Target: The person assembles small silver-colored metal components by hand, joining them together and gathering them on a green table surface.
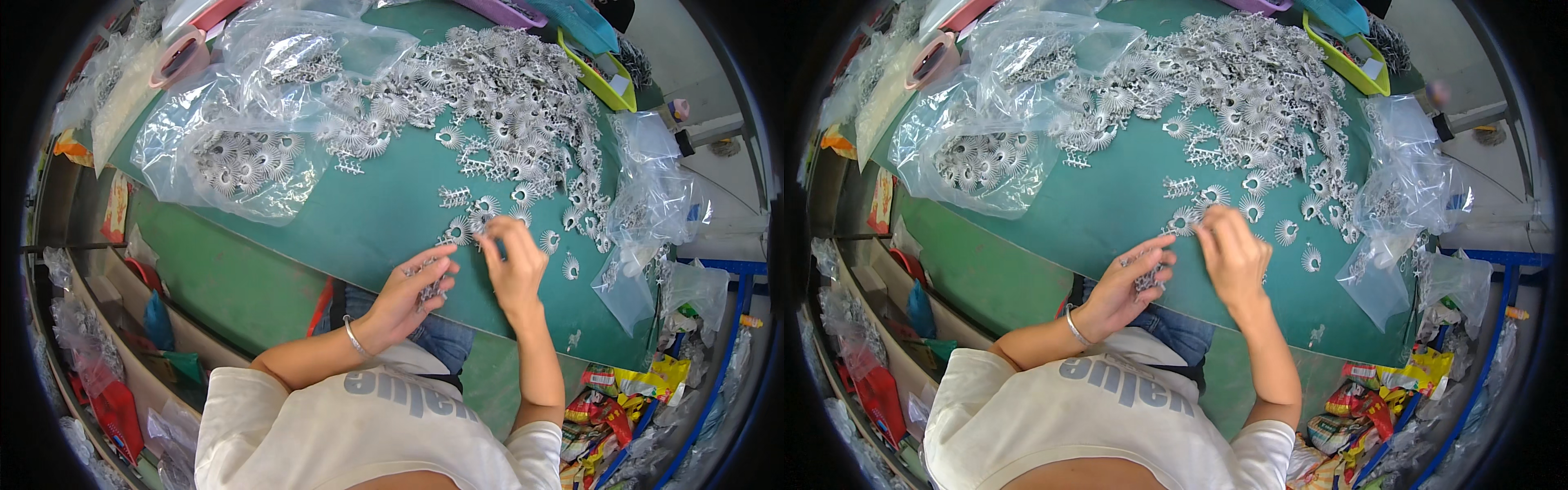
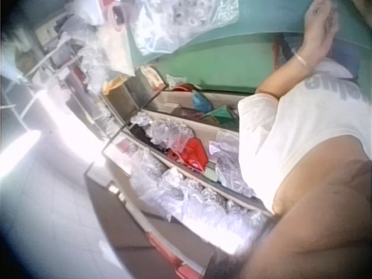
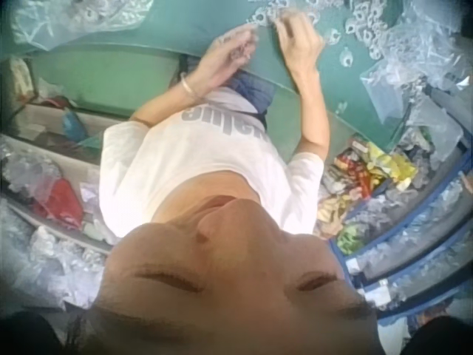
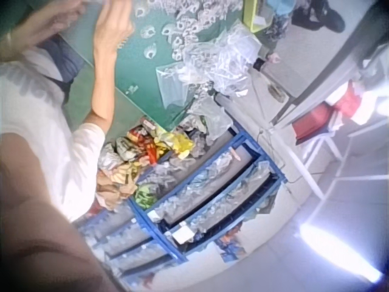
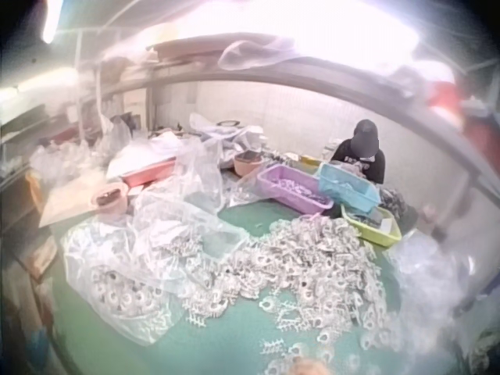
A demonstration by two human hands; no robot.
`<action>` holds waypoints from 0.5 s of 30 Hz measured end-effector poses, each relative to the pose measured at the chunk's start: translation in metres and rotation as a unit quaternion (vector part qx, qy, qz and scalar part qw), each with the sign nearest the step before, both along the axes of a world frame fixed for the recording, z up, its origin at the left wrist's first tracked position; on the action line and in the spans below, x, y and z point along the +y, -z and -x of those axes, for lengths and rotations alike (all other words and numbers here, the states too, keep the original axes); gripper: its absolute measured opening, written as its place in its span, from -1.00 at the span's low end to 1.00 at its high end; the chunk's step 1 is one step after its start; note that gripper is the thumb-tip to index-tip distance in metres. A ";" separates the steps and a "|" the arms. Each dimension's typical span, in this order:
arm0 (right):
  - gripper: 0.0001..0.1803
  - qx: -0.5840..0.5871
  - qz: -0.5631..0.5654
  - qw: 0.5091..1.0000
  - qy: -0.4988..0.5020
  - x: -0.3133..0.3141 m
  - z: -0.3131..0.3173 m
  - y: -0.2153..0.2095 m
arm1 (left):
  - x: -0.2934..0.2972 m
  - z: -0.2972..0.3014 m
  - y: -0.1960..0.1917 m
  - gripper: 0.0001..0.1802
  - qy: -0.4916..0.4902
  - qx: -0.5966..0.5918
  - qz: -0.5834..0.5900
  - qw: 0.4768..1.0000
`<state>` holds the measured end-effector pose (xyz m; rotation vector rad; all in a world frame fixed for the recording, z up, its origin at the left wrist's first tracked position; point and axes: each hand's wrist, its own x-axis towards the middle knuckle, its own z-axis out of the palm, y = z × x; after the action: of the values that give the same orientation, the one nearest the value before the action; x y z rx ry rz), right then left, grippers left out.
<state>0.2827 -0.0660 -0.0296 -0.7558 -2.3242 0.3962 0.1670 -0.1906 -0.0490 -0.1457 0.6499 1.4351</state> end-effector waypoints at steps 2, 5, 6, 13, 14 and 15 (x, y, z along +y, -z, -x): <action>-0.88 -0.023 -0.032 0.997 -0.063 -0.017 0.000 -0.006 | 0.006 0.000 -0.007 -0.65 -0.027 -0.015 -0.001 1.000; -0.95 -0.013 0.105 0.985 -0.138 -0.021 -0.005 -0.013 | 0.006 0.001 0.002 -0.68 -0.021 0.012 -0.017 1.000; -0.94 0.037 0.161 0.978 -0.126 -0.012 -0.005 -0.011 | 0.004 0.002 0.005 -0.69 -0.013 0.029 -0.026 0.999; -0.83 -0.171 0.035 0.985 -0.005 0.047 0.035 0.012 | 0.004 0.009 0.006 -0.83 0.000 0.000 -0.035 0.999; -0.86 -0.199 0.035 0.979 -0.010 0.048 0.037 0.013 | 0.002 0.011 0.011 -0.84 0.008 0.001 -0.047 0.999; -0.88 -0.185 0.040 0.982 -0.016 0.048 0.038 0.012 | 0.000 0.012 0.015 -0.86 0.012 0.000 -0.057 0.998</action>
<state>0.2451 -0.0177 -0.0416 -0.8932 -2.6844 0.3907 0.1550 -0.1910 -0.0636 -0.0492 0.5672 1.4450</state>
